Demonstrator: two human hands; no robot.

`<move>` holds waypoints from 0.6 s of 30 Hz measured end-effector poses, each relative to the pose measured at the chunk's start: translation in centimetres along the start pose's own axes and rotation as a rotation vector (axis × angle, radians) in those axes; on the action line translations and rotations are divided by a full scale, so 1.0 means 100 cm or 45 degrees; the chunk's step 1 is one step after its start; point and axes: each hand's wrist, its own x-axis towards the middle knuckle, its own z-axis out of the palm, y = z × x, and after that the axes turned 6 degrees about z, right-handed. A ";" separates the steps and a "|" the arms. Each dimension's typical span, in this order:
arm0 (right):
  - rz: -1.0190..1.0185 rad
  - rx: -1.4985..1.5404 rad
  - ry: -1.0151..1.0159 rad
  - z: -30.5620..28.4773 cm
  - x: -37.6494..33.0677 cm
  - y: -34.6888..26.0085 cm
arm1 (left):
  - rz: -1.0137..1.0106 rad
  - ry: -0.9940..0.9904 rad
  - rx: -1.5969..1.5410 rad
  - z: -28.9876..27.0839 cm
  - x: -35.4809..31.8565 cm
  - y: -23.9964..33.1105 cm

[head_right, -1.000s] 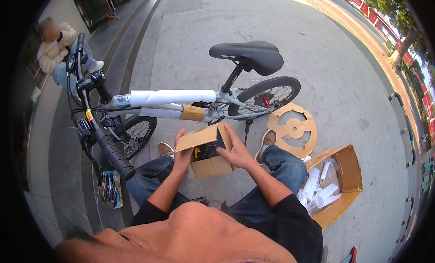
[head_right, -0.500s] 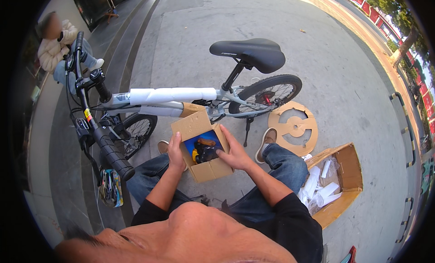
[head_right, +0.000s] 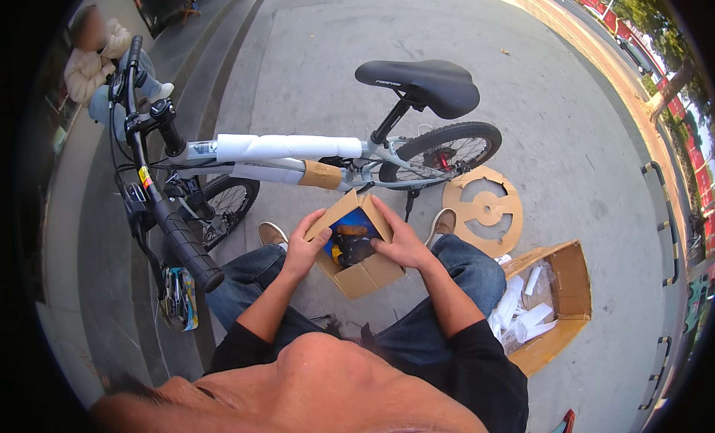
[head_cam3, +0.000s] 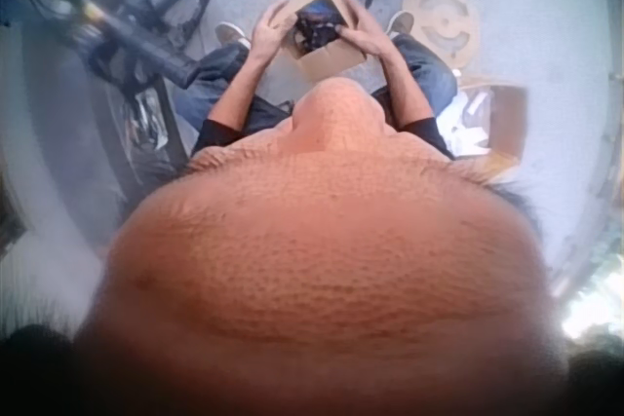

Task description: The person assembles a bicycle by attaching the front wheel to the fork, securing it with a quick-release skewer, and installing reflectors on both wheels. They use tools from a box and handle the wheel, reflectors, and skewer.

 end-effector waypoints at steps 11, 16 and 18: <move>0.130 -0.002 0.198 -0.041 -0.023 -0.027 | -0.151 0.605 -0.337 -0.009 0.007 -0.017; 0.354 0.406 0.316 -0.047 -0.020 -0.003 | -0.273 0.642 -0.679 -0.014 0.005 -0.014; 0.355 0.453 0.428 -0.036 -0.012 0.008 | -0.245 0.545 -0.745 -0.007 0.001 -0.010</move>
